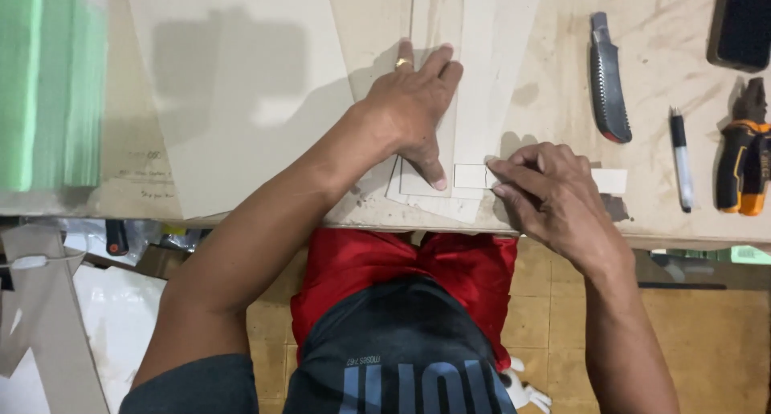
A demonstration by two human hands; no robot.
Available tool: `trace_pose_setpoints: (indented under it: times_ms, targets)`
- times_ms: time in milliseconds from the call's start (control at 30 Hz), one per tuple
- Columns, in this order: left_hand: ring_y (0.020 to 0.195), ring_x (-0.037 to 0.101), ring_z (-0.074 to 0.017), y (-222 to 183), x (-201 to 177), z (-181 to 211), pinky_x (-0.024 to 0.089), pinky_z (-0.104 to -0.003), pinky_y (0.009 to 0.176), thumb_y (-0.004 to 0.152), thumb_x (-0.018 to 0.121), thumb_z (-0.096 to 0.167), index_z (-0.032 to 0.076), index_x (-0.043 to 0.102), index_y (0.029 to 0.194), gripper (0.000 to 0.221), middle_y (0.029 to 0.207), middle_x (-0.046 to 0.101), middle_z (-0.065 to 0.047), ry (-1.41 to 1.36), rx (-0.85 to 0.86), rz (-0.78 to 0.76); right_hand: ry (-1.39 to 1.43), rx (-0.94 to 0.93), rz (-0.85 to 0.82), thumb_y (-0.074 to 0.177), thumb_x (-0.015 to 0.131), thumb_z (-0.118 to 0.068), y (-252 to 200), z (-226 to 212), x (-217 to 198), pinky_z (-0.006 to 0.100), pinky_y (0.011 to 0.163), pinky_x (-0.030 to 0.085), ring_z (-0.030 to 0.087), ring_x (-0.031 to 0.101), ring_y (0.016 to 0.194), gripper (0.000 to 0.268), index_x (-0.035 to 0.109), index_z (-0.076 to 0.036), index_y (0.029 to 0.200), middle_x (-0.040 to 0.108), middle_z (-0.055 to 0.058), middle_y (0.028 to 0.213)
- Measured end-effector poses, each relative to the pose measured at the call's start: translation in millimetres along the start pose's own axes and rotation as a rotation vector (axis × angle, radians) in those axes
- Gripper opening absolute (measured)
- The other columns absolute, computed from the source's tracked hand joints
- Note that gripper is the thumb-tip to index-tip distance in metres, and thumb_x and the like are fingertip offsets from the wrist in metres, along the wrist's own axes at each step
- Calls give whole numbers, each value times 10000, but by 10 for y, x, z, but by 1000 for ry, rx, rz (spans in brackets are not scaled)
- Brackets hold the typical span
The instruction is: Measuring, marking, and cutting cardboard strips while organizing stacks of printed paper in a print shop.
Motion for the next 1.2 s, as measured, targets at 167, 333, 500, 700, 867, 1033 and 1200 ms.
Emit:
trace_pose_setpoints:
  times_ms: [167, 333, 500, 700, 867, 1033, 1200]
  targets:
    - [1535, -92, -503, 11, 2, 14, 259, -553, 1222, 561, 1058, 514, 107, 113, 1604, 1466, 1720, -78, -77, 11, -25, -32, 45, -40, 48, 967, 716, -214, -5, -12, 41, 453, 871, 403, 281, 554, 1076, 373, 713, -136, 1332, 612, 67, 1090]
    - [1526, -65, -509, 4, -1, 46, 194, -562, 1234, 559, 1041, 490, 101, 103, 1611, 1462, 1720, -46, -102, 14, -34, -23, 21, -103, 98, 968, 731, -207, 7, -66, 13, 442, 821, 429, 285, 565, 993, 362, 716, -117, 1319, 601, 87, 1030]
    - [1531, -100, -505, 27, 5, 19, 178, -557, 1247, 549, 1049, 504, 114, 66, 1617, 1503, 1725, -106, -70, 18, -64, -64, 37, -90, 112, 992, 706, -234, -3, -60, 29, 455, 801, 411, 302, 551, 964, 336, 720, -147, 1316, 590, 86, 1055]
    - [1508, -93, -543, 31, -11, 30, 202, -614, 1221, 537, 1048, 522, 92, 83, 1602, 1500, 1710, -45, -98, 24, -30, -36, 16, -71, 106, 1001, 688, -260, -17, -51, 43, 447, 814, 396, 280, 542, 972, 340, 710, -178, 1330, 580, 63, 1078]
    - [1524, -115, -514, -3, -22, 44, 185, -596, 1237, 566, 1025, 539, 103, -3, 1625, 1539, 1718, -145, -75, 40, -78, -90, 13, -60, 97, 1000, 689, -270, -17, -59, 48, 446, 773, 386, 284, 537, 988, 339, 709, -186, 1328, 574, 59, 1065]
    - [1510, -106, -547, 61, 31, -22, 134, -587, 1243, 528, 1029, 578, 92, 50, 1607, 1536, 1715, -85, -116, 31, -16, -51, 16, -68, 108, 1001, 689, -261, -27, -57, 45, 436, 778, 378, 282, 538, 985, 338, 713, -176, 1328, 580, 64, 1070]
    - [1512, -101, -547, 74, 45, -34, 143, -553, 1250, 517, 1022, 616, 104, 64, 1609, 1540, 1717, -58, -92, 47, -15, -29, 23, -75, 102, 1004, 681, -268, -31, -59, 40, 453, 799, 398, 294, 553, 1011, 318, 718, -190, 1310, 589, 68, 1074]
Point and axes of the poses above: each hand's wrist, its own y-axis towards the middle knuckle, its own x-axis out of the palm, z = x × y, the point moved 6 cm from there along y, towards the middle knuckle
